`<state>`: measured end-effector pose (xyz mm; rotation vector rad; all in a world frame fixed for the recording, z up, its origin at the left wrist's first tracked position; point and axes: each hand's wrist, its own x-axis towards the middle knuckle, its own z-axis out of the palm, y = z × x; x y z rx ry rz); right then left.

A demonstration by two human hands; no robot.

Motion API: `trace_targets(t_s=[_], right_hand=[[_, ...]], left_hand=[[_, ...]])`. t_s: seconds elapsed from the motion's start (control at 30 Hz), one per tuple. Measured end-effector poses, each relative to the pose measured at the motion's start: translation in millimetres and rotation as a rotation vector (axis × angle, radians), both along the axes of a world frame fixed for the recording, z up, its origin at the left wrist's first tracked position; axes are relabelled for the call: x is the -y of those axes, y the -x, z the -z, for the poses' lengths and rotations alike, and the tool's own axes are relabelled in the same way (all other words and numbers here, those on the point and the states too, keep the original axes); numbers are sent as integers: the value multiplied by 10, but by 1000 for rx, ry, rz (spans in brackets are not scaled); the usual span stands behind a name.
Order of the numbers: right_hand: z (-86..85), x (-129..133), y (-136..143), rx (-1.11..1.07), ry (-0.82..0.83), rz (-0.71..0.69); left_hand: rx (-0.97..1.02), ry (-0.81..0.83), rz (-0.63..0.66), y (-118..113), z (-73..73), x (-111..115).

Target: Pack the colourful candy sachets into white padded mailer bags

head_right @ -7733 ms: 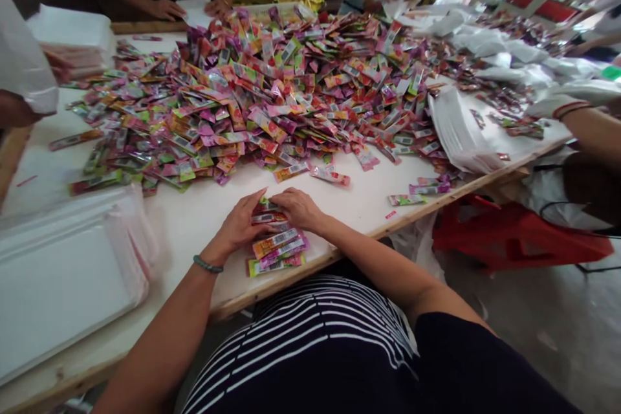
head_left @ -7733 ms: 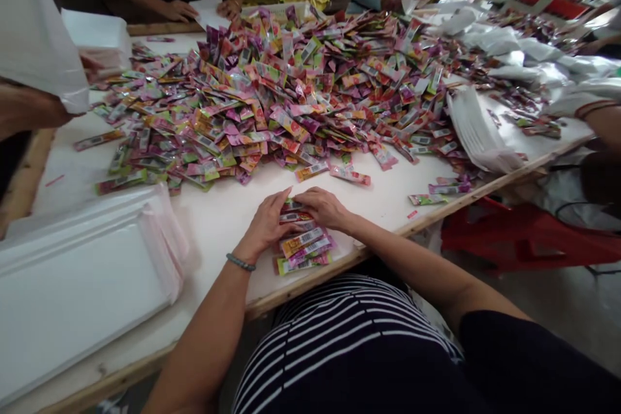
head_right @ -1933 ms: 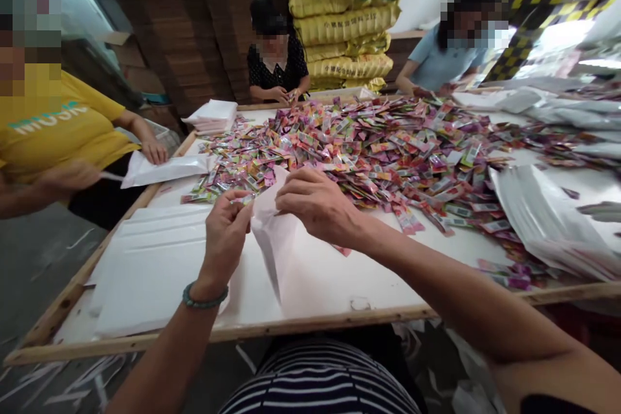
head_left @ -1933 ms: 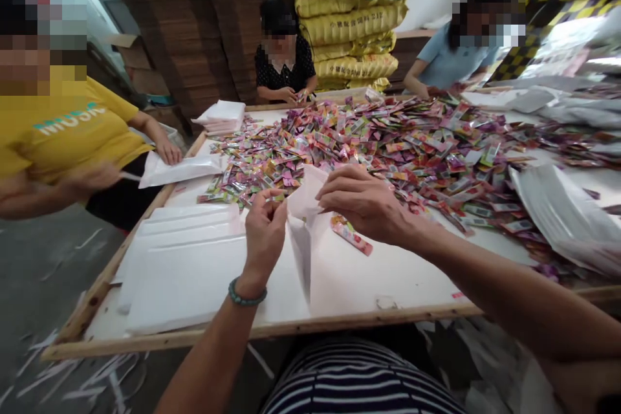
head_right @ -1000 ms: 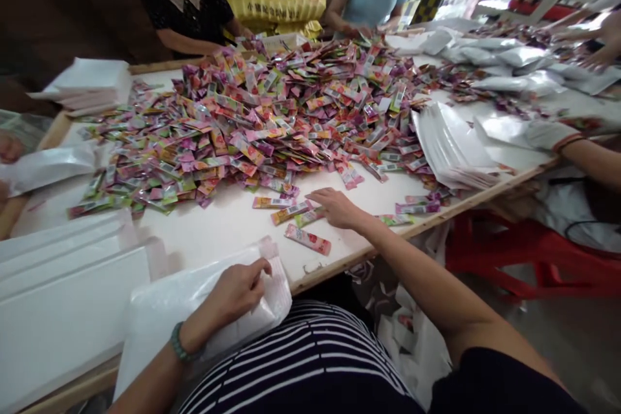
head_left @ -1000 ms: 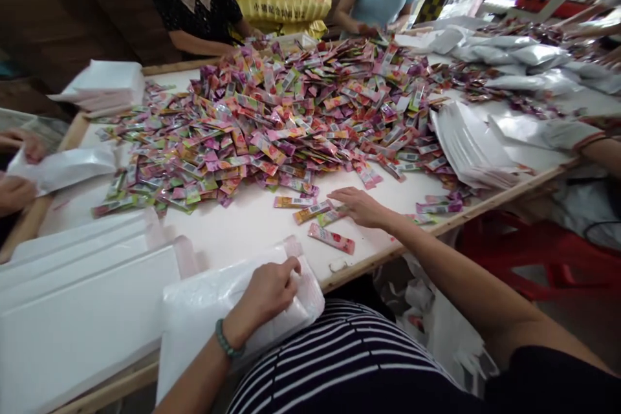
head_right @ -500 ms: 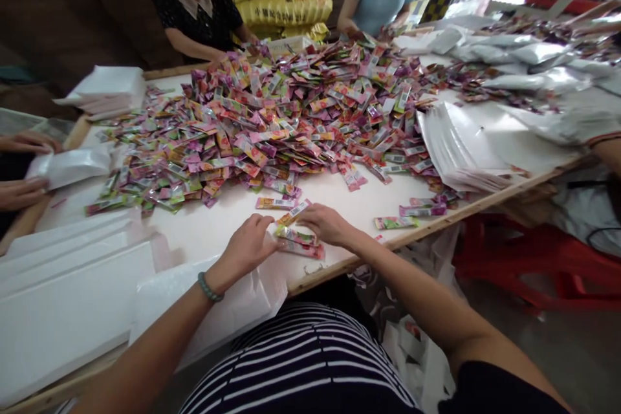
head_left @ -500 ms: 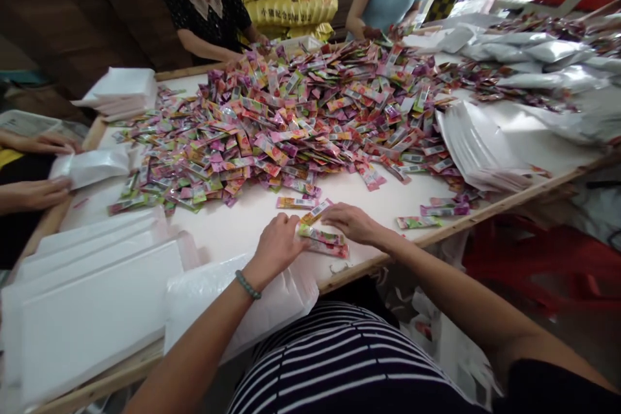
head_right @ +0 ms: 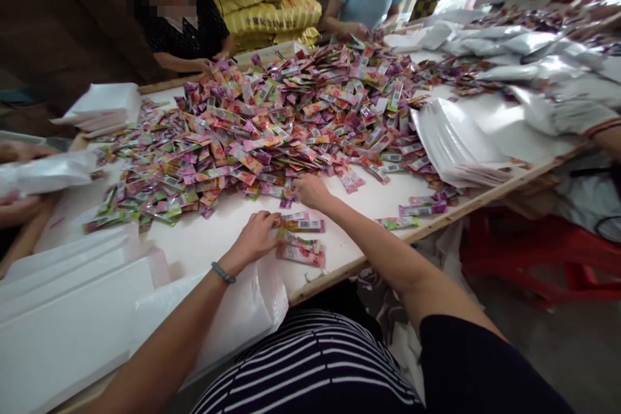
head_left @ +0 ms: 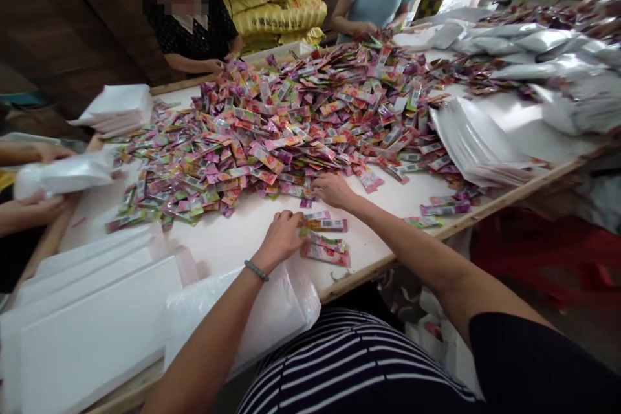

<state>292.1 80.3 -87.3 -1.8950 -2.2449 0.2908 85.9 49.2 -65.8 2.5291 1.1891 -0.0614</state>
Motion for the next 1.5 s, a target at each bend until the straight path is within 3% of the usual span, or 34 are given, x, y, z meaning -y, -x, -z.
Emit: trace_targets(t_s=[0.2, 0.4, 0.53, 0.67, 0.77, 0.83, 0.97, 1.07, 1.17, 1.23, 1.3, 1.4, 1.5], right_hand=[[-54, -119, 118, 3, 35, -111], [59, 248, -106, -59, 18, -201], [125, 412, -72, -120, -30, -133], [69, 321, 50, 9, -24, 14], [25, 304, 6, 66, -19, 15], [32, 402, -84, 44, -50, -43], [89, 782, -221, -105, -36, -291], [90, 949, -209, -253, 99, -402], [35, 788, -156, -270, 65, -223], [-16, 519, -134, -186, -119, 16], [-68, 199, -136, -77, -268, 159], [-159, -232, -194, -11, -272, 168], [-308, -496, -345, -47, -253, 170]], left_hand=[[-47, 14, 66, -90, -50, 41], [-14, 59, 209, -34, -86, 197], [110, 3, 164, -39, -11, 189], [104, 43, 244, -74, 91, 171], [102, 59, 239, -67, 105, 201], [123, 13, 203, -52, 77, 237], [127, -114, 201, -58, -4, 314], [5, -8, 254, -95, -34, 362], [-83, 59, 267, -111, -36, 406], [-86, 39, 273, -99, -28, 429], [-83, 30, 271, -74, -13, 441], [-93, 38, 252, -35, 17, 434], [-83, 49, 250, -16, 40, 422]])
